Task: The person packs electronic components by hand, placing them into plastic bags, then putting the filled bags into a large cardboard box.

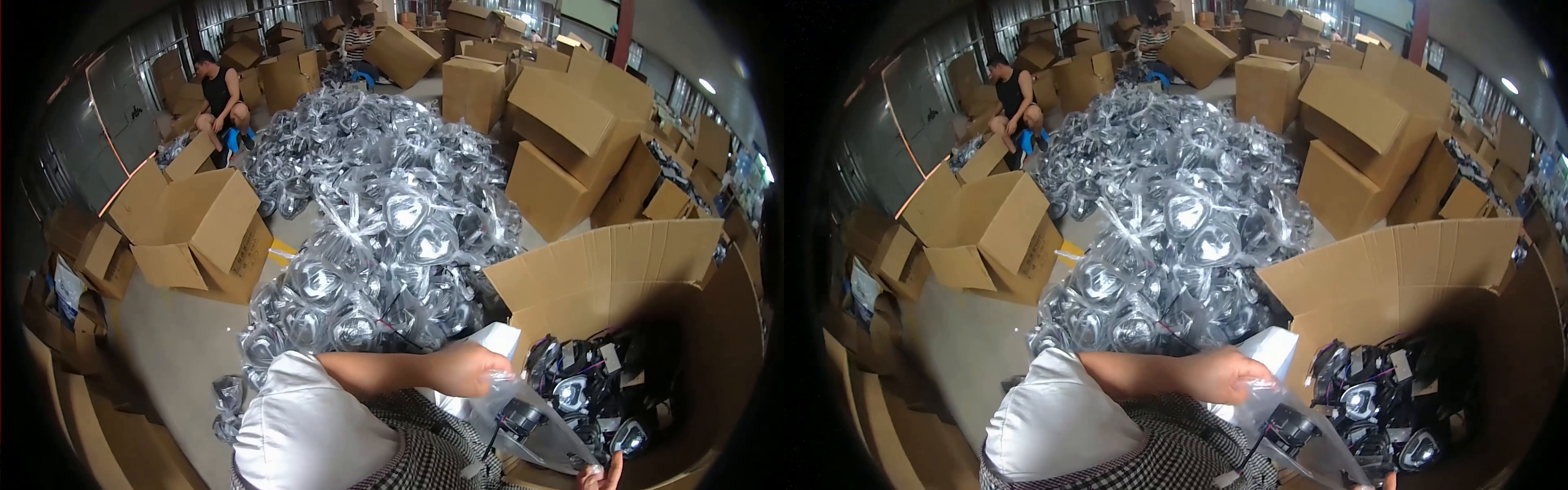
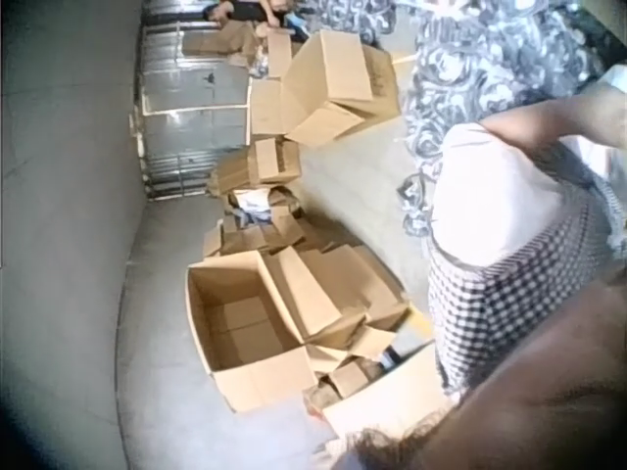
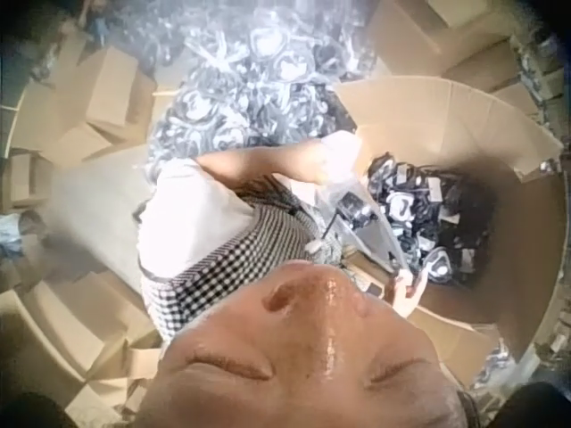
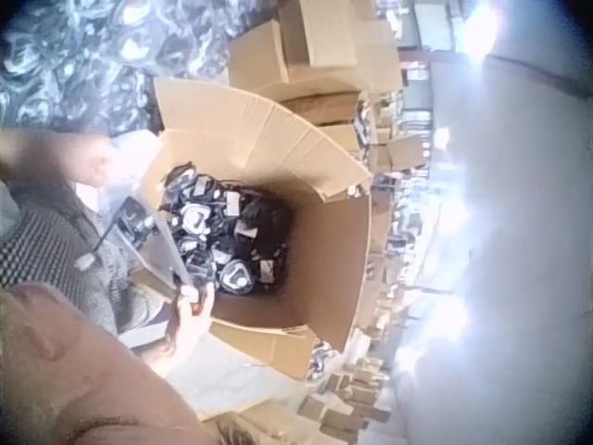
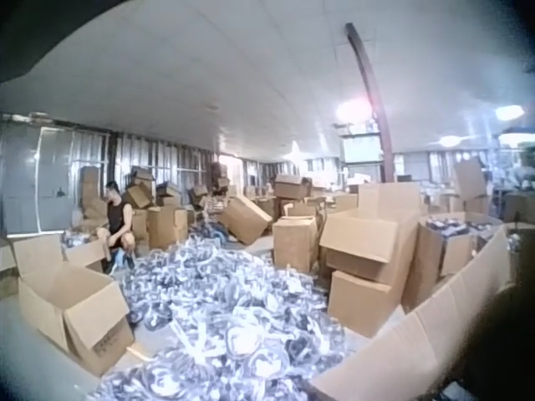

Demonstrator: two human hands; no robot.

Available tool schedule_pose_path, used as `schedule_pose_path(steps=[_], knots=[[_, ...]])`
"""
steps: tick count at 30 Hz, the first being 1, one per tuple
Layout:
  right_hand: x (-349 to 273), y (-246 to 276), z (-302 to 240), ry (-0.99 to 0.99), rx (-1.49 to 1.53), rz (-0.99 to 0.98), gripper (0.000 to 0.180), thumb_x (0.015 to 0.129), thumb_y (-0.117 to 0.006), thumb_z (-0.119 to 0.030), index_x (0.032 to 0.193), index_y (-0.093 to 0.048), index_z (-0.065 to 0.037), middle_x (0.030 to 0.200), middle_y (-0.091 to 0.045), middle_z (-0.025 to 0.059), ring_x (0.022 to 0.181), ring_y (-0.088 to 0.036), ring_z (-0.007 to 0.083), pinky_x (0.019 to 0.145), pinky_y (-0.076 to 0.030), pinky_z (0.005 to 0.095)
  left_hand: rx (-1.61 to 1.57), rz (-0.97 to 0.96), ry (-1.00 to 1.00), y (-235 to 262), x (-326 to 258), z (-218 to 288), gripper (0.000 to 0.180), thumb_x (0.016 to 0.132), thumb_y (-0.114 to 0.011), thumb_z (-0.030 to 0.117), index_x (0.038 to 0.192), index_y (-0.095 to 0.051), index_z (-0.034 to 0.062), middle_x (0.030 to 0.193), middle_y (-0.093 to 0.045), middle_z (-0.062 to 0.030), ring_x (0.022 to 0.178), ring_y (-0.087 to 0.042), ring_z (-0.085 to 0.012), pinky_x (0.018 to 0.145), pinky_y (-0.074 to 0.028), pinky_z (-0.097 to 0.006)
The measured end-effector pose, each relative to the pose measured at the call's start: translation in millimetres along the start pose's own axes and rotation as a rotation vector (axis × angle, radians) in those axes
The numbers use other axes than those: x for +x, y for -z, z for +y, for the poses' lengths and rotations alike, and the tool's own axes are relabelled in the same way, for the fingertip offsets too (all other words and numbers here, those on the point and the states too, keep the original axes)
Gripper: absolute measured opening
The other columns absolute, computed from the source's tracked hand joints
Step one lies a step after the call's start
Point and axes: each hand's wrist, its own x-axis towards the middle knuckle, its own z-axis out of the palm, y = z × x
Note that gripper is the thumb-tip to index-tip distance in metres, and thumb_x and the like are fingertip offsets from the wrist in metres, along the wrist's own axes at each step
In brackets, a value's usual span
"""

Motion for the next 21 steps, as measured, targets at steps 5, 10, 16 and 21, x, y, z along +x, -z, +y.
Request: schedule_pose_path(steps=[5, 10, 16, 21], knots=[[19, -60, -8, 0.415, 0.268, -0.229, 0.058, 0.085, -0.056, 0.003, 0.139, -0.035, -0.006, 0.128, -0.05, 0.0234, 0.101, -0.057, 0.0255, 0.087, -0.047, 0.0337, -0.445, 0.49, -0.652, -68, 36, 15, 0.034, 0.091, -0.061, 0.02, 0.12, -0.054, 0.0055, 0.105, -0.053, -0.004, 0.093, -0.054, -0.0151, 0.084, -0.045, -0.03], [7, -103, -33, 0.901, -0.363, -0.81, 0.036, 0.079, -0.062, -0.001, 0.115, -0.056, 0.003, 0.101, -0.062, 0.0178, 0.086, -0.061, 0.0249, 0.073, -0.049, 0.0356, -1.679, -0.679, -0.254, -97, 64, 8, 0.037, 0.097, -0.048, 0.039, 0.112, -0.055, 0.0065, 0.104, -0.058, -0.0052, 0.094, -0.057, -0.0163, 0.082, -0.046, -0.032], [8, -96, 10, 0.476, 0.061, -0.723, 0.035, 0.08, -0.055, 0.005, 0.113, -0.059, -0.004, 0.099, -0.065, 0.0166, 0.071, -0.061, 0.0189, 0.059, -0.047, 0.0243, -1.959, -0.724, -0.242, -109, 52, -18, 0.046, 0.099, -0.038, 0.041, 0.128, -0.051, 0.0066, 0.109, -0.059, -0.0097, 0.097, -0.057, -0.0256, 0.085, -0.044, -0.042], [7, -106, 10, 0.523, -0.064, -0.606, 0.028, 0.08, -0.055, 0.007, 0.105, -0.061, -0.003, 0.075, -0.066, 0.011, 0.057, -0.056, 0.0122, 0.049, -0.043, 0.0223, -0.65, -0.024, -0.233, -80, 3, -16, 0.031, 0.097, -0.045, 0.033, 0.114, -0.054, 0.008, 0.102, -0.058, -0.0074, 0.086, -0.058, -0.0228, 0.078, -0.043, -0.04]])
